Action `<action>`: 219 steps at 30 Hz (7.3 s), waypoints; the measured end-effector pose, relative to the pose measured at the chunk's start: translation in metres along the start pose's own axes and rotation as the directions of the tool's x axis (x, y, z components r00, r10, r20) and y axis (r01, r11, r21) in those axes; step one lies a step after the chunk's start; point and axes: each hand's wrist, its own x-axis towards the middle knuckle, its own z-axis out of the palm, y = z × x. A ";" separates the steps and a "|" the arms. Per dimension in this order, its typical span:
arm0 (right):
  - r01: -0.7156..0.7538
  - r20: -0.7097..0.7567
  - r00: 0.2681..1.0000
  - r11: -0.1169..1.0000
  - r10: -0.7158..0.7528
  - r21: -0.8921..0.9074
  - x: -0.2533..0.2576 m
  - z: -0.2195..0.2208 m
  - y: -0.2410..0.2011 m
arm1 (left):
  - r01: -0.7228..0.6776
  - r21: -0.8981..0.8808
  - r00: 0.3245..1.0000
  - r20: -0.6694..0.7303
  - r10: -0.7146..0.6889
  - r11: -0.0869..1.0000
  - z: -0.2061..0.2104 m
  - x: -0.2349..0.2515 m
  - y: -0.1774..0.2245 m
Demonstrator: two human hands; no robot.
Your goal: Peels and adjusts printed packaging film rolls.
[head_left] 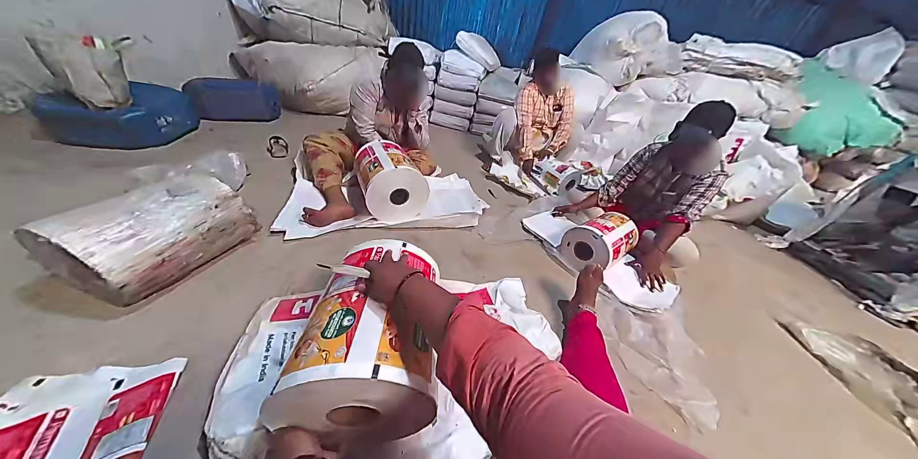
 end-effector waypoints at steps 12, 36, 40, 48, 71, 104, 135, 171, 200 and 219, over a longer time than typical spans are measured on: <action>0.067 -0.061 0.996 0.995 -0.062 0.069 -0.015 -0.002 0.099 | 0.414 0.119 0.779 0.467 -0.419 0.903 0.019 -0.079 -0.077; 0.661 -0.483 0.722 -0.286 0.496 0.694 -0.433 0.090 0.314 | -0.967 0.255 0.222 0.791 0.571 0.023 0.081 -0.082 0.015; 0.653 -0.509 0.744 -0.307 0.433 0.692 -0.420 0.085 0.313 | -0.904 0.385 0.260 0.841 0.475 -0.187 0.076 -0.098 0.017; -0.754 0.057 0.590 0.524 0.805 0.396 -0.367 0.114 0.314 | -0.856 0.496 0.374 0.788 0.488 -0.145 0.061 -0.091 0.022; 0.002 -0.241 0.937 0.688 0.252 0.726 0.083 0.022 0.143 | -0.903 0.405 0.198 0.690 0.696 -0.145 0.038 -0.053 0.012; 0.121 -0.435 0.354 0.421 0.828 0.899 -0.183 0.167 0.190 | -0.250 0.250 0.747 0.665 0.021 0.935 0.070 0.032 0.005; -0.263 -0.165 0.781 0.556 0.603 0.789 -0.221 0.094 0.249 | -0.480 0.407 0.707 0.703 0.069 0.778 0.063 -0.046 -0.036; 0.182 -0.507 0.556 0.499 0.659 0.847 -0.252 0.197 0.230 | -0.795 0.455 0.550 0.820 0.158 0.401 0.292 0.013 0.054; -0.160 -0.425 0.594 0.619 0.683 0.769 -0.281 0.165 0.232 | -0.988 0.145 0.121 0.952 0.282 -0.062 0.058 -0.073 -0.026; -0.262 -0.228 0.874 0.810 0.430 0.524 -0.180 -0.011 0.184 | -0.995 -0.103 -0.092 0.798 0.595 -0.015 0.066 -0.040 -0.056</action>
